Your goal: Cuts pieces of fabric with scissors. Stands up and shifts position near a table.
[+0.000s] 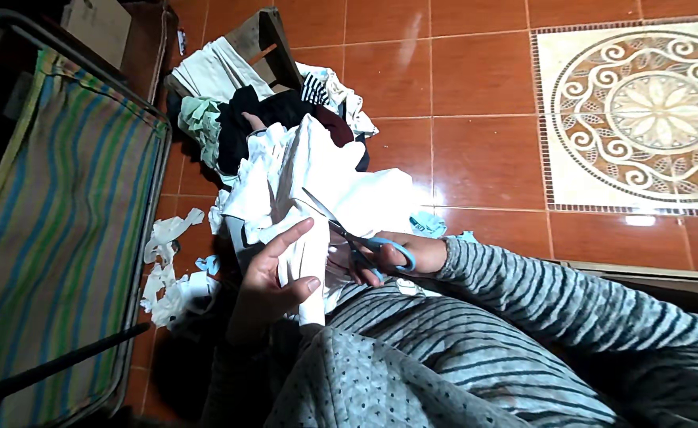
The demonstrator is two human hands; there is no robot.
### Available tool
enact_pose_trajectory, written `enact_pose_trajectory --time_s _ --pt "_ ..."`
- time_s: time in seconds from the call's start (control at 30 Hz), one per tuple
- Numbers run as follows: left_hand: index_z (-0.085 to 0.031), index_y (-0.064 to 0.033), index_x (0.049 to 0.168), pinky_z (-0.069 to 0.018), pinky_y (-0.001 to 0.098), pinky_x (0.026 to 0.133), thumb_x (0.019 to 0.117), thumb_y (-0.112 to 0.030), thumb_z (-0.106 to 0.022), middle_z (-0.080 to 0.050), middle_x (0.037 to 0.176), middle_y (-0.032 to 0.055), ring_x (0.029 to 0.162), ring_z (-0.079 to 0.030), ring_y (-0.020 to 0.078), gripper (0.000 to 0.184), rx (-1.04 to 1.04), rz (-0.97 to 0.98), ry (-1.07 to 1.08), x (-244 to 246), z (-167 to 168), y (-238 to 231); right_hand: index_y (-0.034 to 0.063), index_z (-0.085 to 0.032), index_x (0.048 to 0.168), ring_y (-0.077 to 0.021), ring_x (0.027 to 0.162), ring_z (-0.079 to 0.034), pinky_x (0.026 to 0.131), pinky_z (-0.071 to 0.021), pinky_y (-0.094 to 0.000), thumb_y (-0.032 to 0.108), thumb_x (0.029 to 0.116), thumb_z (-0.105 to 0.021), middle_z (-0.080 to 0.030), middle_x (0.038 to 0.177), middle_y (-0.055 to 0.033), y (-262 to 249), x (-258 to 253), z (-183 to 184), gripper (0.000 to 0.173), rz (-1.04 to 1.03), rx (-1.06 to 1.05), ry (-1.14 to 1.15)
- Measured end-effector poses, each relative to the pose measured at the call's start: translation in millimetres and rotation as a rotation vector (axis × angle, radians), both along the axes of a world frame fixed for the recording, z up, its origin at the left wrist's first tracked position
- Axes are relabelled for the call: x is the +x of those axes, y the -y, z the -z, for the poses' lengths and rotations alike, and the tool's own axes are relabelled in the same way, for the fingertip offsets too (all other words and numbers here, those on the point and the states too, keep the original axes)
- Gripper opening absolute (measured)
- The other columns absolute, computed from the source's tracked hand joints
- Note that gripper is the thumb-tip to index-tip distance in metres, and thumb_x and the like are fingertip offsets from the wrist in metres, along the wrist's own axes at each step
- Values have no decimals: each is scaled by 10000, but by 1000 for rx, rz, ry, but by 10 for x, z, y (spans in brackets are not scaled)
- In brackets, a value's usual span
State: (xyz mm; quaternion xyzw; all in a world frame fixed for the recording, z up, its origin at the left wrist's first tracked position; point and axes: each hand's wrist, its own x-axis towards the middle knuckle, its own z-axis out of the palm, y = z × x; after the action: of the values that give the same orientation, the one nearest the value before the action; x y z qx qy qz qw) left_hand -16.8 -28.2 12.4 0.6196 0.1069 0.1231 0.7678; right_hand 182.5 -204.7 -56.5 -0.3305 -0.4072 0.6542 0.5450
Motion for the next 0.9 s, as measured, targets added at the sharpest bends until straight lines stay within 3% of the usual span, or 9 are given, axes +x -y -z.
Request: enact_pose_trajectory --time_s 0.17,0.43,0.5,0.73,0.9 --pt "-490 -3 1470 -579 327 984 856 -24 -753 -636 1377 69 1153 -674 150 669 -23 3 23 -9 8 35 192 -639 1012 -19 760 -642 647 -518 -183 880 816 -487 -680 870 85 -18 -88 -54 731 8 -60 -155" --pt "-479 -3 1478 -585 330 970 856 -51 -770 -645 1361 78 1142 -680 158 689 -41 -27 15 -28 22 79 187 -659 1023 -43 796 -659 639 -524 -185 917 783 -458 -689 899 57 -27 -183 -75 795 -25 -63 -290" --pt "-479 -2 1479 -590 322 963 855 -64 -777 -649 1359 70 1132 -685 150 694 -32 -34 14 -31 16 79 182 -641 1049 -42 791 -658 645 -524 -183 902 792 -475 -686 885 58 -21 -173 -60 782 -19 -58 -287" --pt "-466 9 1481 -589 300 948 868 -109 -776 -667 1326 64 1108 -691 133 697 -35 -32 -7 -77 7 38 215 -638 961 -30 743 -656 671 -533 -193 816 858 -522 -666 788 95 11 -125 -39 621 10 -12 -245" --pt "-535 -7 1435 -600 284 909 872 -96 -770 -702 1263 59 1048 -711 126 617 -59 -52 -34 -108 -28 -1 218 -657 882 -10 747 -661 707 -542 -216 719 933 -534 -674 764 119 5 -10 49 518 3 88 -122"
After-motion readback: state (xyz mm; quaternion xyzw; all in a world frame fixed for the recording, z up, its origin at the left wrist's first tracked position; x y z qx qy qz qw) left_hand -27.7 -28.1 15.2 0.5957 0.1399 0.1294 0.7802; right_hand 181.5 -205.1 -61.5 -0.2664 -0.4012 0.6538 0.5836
